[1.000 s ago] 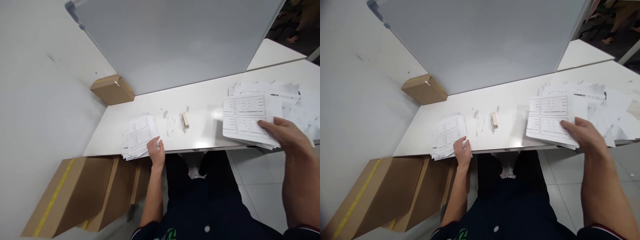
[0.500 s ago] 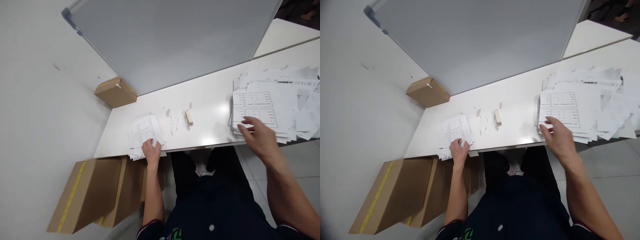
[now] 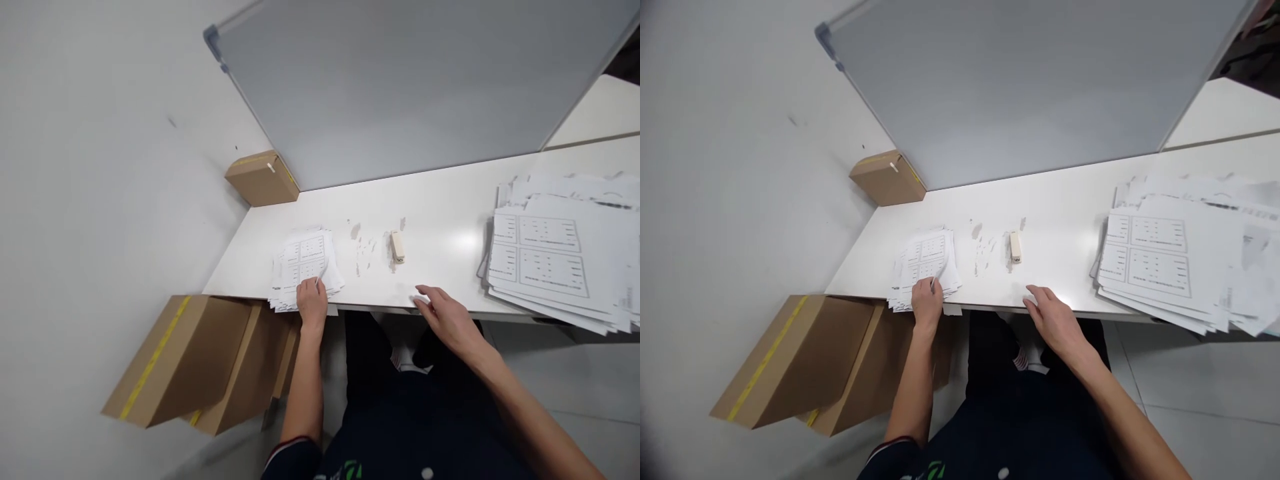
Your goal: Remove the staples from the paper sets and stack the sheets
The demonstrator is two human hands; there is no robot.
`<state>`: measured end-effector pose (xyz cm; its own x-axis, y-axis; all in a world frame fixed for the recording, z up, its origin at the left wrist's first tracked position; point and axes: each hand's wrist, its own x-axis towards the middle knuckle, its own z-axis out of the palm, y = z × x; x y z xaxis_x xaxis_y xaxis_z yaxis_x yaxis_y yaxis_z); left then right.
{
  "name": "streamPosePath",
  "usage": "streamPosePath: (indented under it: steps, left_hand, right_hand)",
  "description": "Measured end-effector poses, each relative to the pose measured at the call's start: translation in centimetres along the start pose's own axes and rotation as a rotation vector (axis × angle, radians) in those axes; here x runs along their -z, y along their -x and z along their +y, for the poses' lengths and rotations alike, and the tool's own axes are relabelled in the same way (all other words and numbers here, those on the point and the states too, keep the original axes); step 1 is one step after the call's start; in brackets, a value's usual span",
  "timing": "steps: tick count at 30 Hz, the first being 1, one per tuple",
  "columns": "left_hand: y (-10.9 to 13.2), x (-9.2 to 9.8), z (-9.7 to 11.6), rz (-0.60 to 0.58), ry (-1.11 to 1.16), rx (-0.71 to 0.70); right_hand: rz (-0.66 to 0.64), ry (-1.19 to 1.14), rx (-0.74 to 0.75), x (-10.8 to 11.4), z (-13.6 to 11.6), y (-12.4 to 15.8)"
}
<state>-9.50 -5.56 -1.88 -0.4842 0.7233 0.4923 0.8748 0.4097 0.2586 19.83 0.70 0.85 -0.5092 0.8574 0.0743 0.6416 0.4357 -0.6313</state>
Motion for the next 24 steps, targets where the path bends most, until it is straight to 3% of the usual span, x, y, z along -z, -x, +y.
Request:
streamPosePath:
  steps: [5, 10, 13, 15, 19, 22, 24]
  left_hand:
    - [0.4, 1.2, 1.1, 0.139, 0.261, 0.193]
    - [1.0, 2.3, 3.0, 0.089, 0.722, 0.479]
    - [1.2, 2.9, 3.9, 0.021, 0.922, 0.511]
    - [1.5, 3.3, 4.3, 0.017, 0.898, 0.501]
    - [2.5, 3.6, 4.9, 0.079, 0.628, 0.319]
    - [4.1, 3.3, 5.8, 0.073, 0.516, -0.033]
    - [5.5, 3.1, 6.8, -0.002, 0.501, -0.314]
  right_hand:
    - [-0.078, -0.115, 0.044, -1.4, -0.9, -0.5]
    - [-0.147, -0.201, 0.081, -2.9, -2.1, -1.1]
    - [-0.168, -0.254, 0.081, -3.3, -2.6, -1.5]
    - [-0.177, -0.326, 0.054, -3.4, -3.0, -1.7]
    - [-0.238, -0.691, -0.132, -3.3, -3.7, -2.0]
    - [-0.353, -1.133, -0.335, -3.4, -3.9, -2.1]
    - [-0.437, -1.317, -0.425, -3.7, -3.6, -2.0]
